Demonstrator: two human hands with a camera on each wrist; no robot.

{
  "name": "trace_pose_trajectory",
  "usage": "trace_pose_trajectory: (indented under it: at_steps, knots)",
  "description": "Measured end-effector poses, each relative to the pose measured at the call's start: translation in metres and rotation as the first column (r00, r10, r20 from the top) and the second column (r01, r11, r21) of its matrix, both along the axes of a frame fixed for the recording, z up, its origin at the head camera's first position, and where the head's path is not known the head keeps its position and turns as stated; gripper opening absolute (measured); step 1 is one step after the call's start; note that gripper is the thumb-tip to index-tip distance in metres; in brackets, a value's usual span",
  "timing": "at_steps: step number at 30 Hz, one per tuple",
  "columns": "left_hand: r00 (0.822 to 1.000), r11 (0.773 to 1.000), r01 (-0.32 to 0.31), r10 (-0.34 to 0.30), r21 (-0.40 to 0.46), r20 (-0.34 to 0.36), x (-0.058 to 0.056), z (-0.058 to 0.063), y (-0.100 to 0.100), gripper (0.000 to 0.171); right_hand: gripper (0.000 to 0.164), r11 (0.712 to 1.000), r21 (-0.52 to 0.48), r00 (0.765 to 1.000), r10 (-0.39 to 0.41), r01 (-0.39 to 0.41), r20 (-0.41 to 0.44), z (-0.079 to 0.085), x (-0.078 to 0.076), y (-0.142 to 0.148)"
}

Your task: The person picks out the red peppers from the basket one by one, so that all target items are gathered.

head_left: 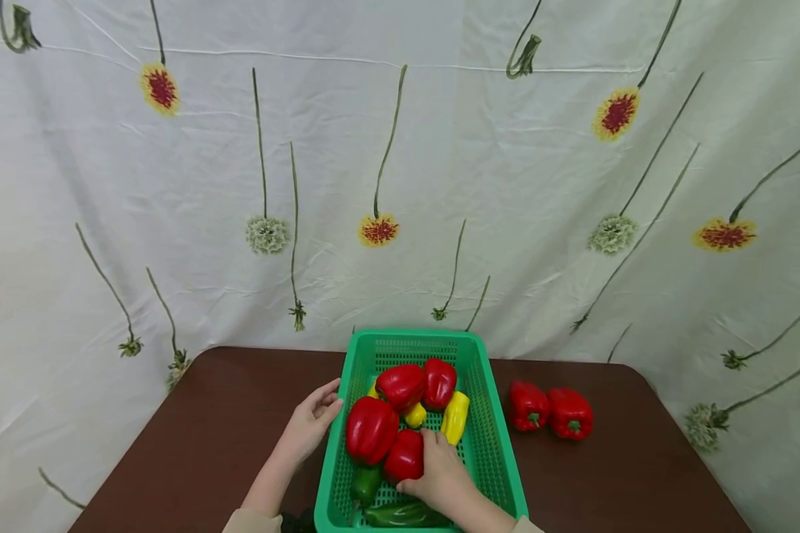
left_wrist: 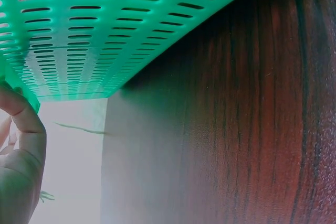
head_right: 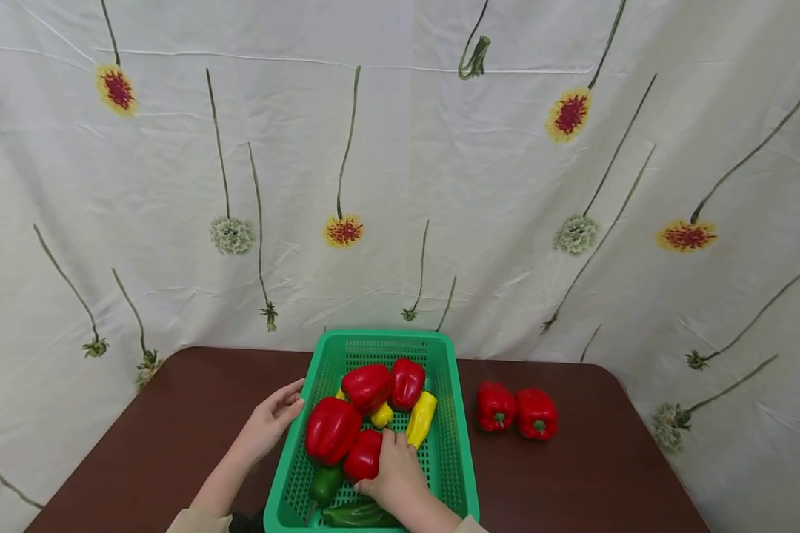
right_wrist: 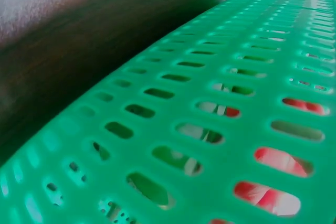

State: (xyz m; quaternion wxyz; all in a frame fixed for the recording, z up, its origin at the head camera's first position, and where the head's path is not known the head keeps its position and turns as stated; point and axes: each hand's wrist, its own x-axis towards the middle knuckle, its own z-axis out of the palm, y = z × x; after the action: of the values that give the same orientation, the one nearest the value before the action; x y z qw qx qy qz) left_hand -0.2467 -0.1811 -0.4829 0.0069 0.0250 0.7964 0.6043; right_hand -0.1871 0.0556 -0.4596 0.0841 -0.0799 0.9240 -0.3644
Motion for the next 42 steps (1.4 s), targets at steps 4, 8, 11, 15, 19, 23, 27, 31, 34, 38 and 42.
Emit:
trace_pose_trajectory:
  at_steps: [4, 8, 11, 15, 19, 23, 27, 31, 34, 38, 42]
  knots:
    - [1.000, 1.000, -0.011, 0.011, -0.006, -0.014, 0.001, 0.000, 0.000, 0.049, 0.079, 1.000, 0.001, 1.000, 0.006, -0.006, -0.011, -0.001, -0.001, -0.001]
    - [1.000, 1.000, -0.014, 0.014, -0.004, -0.006, 0.002, -0.001, 0.000, 0.048, 0.077, 1.000, 0.003, 1.000, 0.019, -0.019, -0.023, 0.000, -0.001, 0.000]
    - [1.000, 1.000, -0.014, 0.014, 0.000, 0.003, 0.002, -0.001, -0.001, 0.048, 0.077, 1.000, -0.008, 0.999, 0.021, -0.021, -0.028, 0.001, 0.000, 0.003]
    - [1.000, 1.000, -0.019, 0.020, -0.003, 0.019, 0.001, 0.000, -0.001, 0.048, 0.075, 0.999, -0.048, 1.000, 0.019, -0.020, -0.018, 0.005, 0.002, 0.007]
    - [0.999, 1.000, -0.014, 0.014, 0.000, 0.030, 0.000, 0.001, -0.001, 0.048, 0.076, 0.996, -0.090, 1.000, 0.006, -0.005, 0.017, 0.013, 0.004, 0.016]
    - [1.000, 1.000, -0.005, 0.005, -0.002, 0.030, -0.001, 0.000, 0.000, 0.047, 0.076, 0.993, -0.112, 0.999, -0.023, 0.027, 0.042, 0.024, 0.006, 0.026]
    - [0.999, 1.000, -0.004, 0.004, 0.003, 0.033, -0.002, 0.001, 0.001, 0.047, 0.075, 0.984, -0.167, 0.998, -0.049, 0.055, 0.042, 0.041, 0.009, 0.038]
    - [0.999, 1.000, -0.010, 0.009, 0.003, 0.033, -0.001, 0.002, 0.002, 0.047, 0.078, 0.963, -0.237, 0.992, -0.115, 0.124, 0.054, 0.056, 0.011, 0.052]
    - [0.999, 1.000, -0.013, 0.013, -0.003, 0.035, -0.001, 0.002, 0.002, 0.047, 0.078, 0.934, -0.291, 0.978, -0.191, 0.206, 0.078, 0.064, 0.010, 0.064]
    - [0.999, 1.000, -0.019, 0.020, -0.012, 0.036, 0.000, 0.002, 0.002, 0.047, 0.074, 0.879, -0.388, 0.960, -0.253, 0.278, 0.117, 0.070, 0.007, 0.084]
    - [0.999, 0.999, -0.024, 0.025, -0.023, 0.035, 0.001, 0.003, 0.001, 0.048, 0.071, 0.843, -0.430, 0.946, -0.286, 0.323, 0.150, 0.073, 0.006, 0.110]
